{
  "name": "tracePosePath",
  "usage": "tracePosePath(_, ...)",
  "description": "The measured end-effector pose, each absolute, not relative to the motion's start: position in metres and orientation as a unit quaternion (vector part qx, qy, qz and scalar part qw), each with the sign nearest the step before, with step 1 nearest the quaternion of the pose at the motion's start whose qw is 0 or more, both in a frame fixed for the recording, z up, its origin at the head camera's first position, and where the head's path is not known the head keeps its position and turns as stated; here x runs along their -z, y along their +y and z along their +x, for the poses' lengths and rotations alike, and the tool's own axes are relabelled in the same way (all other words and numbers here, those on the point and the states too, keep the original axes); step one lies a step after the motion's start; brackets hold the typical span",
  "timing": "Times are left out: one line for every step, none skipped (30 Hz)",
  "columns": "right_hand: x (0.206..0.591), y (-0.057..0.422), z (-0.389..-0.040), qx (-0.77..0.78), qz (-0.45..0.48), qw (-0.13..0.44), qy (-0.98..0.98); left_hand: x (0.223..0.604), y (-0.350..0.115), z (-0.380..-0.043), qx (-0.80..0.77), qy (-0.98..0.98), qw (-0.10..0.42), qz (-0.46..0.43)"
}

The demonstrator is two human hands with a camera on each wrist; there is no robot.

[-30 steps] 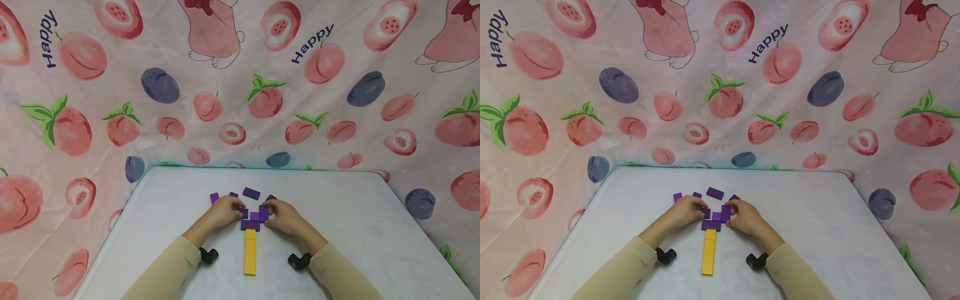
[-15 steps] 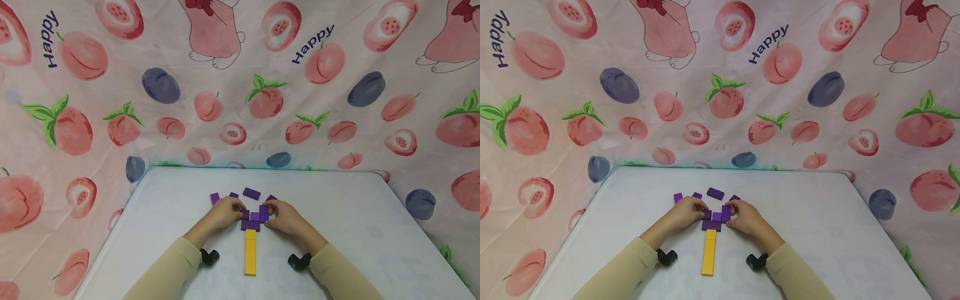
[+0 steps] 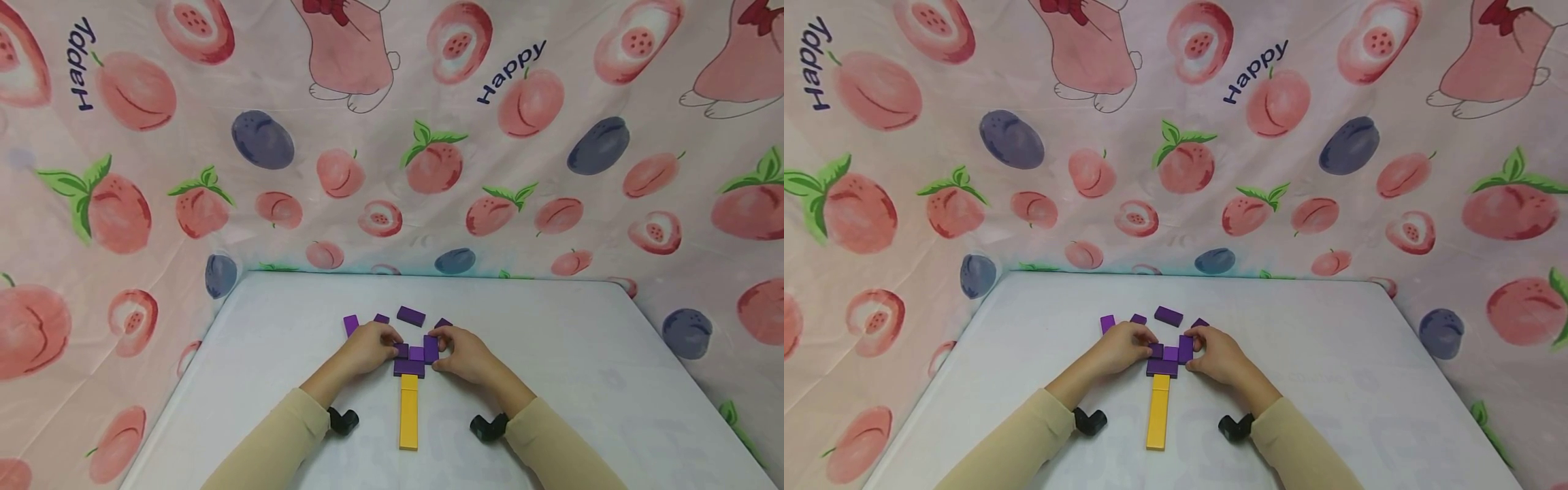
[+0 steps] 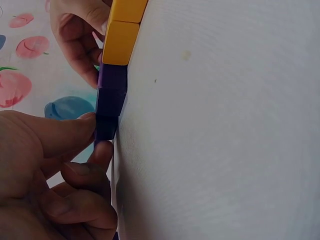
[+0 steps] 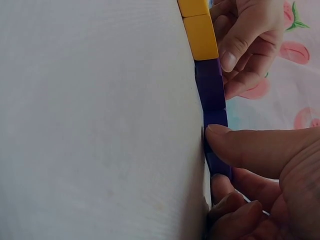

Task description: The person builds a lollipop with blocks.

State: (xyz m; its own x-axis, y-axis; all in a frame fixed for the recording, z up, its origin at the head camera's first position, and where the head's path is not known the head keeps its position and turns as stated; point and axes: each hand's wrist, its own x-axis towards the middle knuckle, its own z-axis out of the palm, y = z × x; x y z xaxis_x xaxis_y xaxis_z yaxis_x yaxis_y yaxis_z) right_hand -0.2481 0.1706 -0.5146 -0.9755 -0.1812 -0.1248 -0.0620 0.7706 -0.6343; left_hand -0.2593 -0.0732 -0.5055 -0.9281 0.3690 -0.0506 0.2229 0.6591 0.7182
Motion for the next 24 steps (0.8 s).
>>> tracePosePath(0.5145, 0.1705, -0.2482, 0.333, -0.065, 0.090, 0.936, 0.5053, -0.0732, -0.2591, -0.379, 0.906, 0.096, 0.163)
tracePosePath(0.5143, 0.1705, -0.2483, 0.333, -0.065, 0.089, 0.936, 0.5053, -0.0729, -0.2589, -0.379, 0.906, 0.097, 0.163)
tracePosePath(0.5143, 0.1705, -0.2483, 0.334, -0.065, 0.089, 0.936, 0.5052, -0.0729, -0.2588, -0.379, 0.906, 0.096, 0.163)
tracePosePath(0.5143, 0.1705, -0.2484, 0.334, -0.065, 0.089, 0.936, 0.5050, -0.0728, -0.2586, -0.379, 0.906, 0.096, 0.162)
tracePosePath(0.5141, 0.1705, -0.2485, 0.334, -0.065, 0.089, 0.936, 0.5046, -0.0728, -0.2585, -0.380, 0.906, 0.096, 0.162)
tracePosePath(0.5140, 0.1705, -0.2486, 0.334, -0.065, 0.089, 0.936, 0.5043, -0.0727, -0.2582, -0.380, 0.906, 0.096, 0.162)
tracePosePath(0.5140, 0.1705, -0.2486, 0.334, -0.064, 0.089, 0.936, 0.5039, -0.0728, -0.2581, -0.380, 0.905, 0.097, 0.163)
tracePosePath(0.5139, 0.1705, -0.2485, 0.333, -0.065, 0.089, 0.936, 0.5036, -0.0728, -0.2580, -0.381, 0.905, 0.099, 0.162)
tracePosePath(0.5138, 0.1705, -0.2484, 0.334, -0.064, 0.089, 0.936, 0.5034, -0.0728, -0.2580, -0.382, 0.905, 0.100, 0.161)
tracePosePath(0.5137, 0.1705, -0.2482, 0.334, -0.064, 0.089, 0.936, 0.5034, -0.0726, -0.2579, -0.383, 0.904, 0.102, 0.160)
tracePosePath(0.5135, 0.1704, -0.2480, 0.335, -0.064, 0.090, 0.936, 0.5037, -0.0726, -0.2580, -0.383, 0.904, 0.104, 0.159)
tracePosePath(0.5134, 0.1704, -0.2478, 0.335, -0.064, 0.090, 0.936, 0.5042, -0.0726, -0.2582, -0.383, 0.904, 0.105, 0.158)
tracePosePath(0.5132, 0.1704, -0.2475, 0.336, -0.064, 0.091, 0.935, 0.5045, -0.0727, -0.2584, -0.383, 0.904, 0.106, 0.157)
tracePosePath(0.5130, 0.1704, -0.2472, 0.337, -0.064, 0.091, 0.935, 0.5050, -0.0726, -0.2586, -0.384, 0.904, 0.108, 0.156)
tracePosePath(0.5128, 0.1704, -0.2469, 0.338, -0.064, 0.091, 0.935, 0.5054, -0.0726, -0.2588, -0.384, 0.904, 0.108, 0.156)
tracePosePath(0.5126, 0.1704, -0.2467, 0.338, -0.064, 0.091, 0.935, 0.5056, -0.0726, -0.2588, -0.384, 0.903, 0.109, 0.157)
tracePosePath(0.5124, 0.1704, -0.2465, 0.338, -0.064, 0.091, 0.935, 0.5057, -0.0727, -0.2588, -0.384, 0.903, 0.109, 0.157)
tracePosePath(0.5123, 0.1703, -0.2463, 0.337, -0.065, 0.090, 0.935, 0.5058, -0.0727, -0.2589, -0.384, 0.903, 0.109, 0.158)
tracePosePath(0.5123, 0.1703, -0.2462, 0.337, -0.065, 0.090, 0.935, 0.5058, -0.0727, -0.2588, -0.384, 0.903, 0.109, 0.159)
tracePosePath(0.5124, 0.1704, -0.2462, 0.337, -0.065, 0.090, 0.935, 0.5057, -0.0727, -0.2588, -0.384, 0.903, 0.109, 0.160)
tracePosePath(0.5125, 0.1704, -0.2461, 0.336, -0.065, 0.089, 0.935, 0.5056, -0.0727, -0.2587, -0.384, 0.903, 0.109, 0.161)
tracePosePath(0.5127, 0.1705, -0.2461, 0.335, -0.065, 0.088, 0.936, 0.5055, -0.0727, -0.2586, -0.385, 0.902, 0.109, 0.162)
tracePosePath(0.5129, 0.1707, -0.2461, 0.335, -0.065, 0.088, 0.936, 0.5053, -0.0727, -0.2586, -0.385, 0.902, 0.109, 0.162)
tracePosePath(0.5131, 0.1708, -0.2461, 0.335, -0.065, 0.087, 0.936, 0.5052, -0.0727, -0.2587, -0.386, 0.902, 0.109, 0.163)
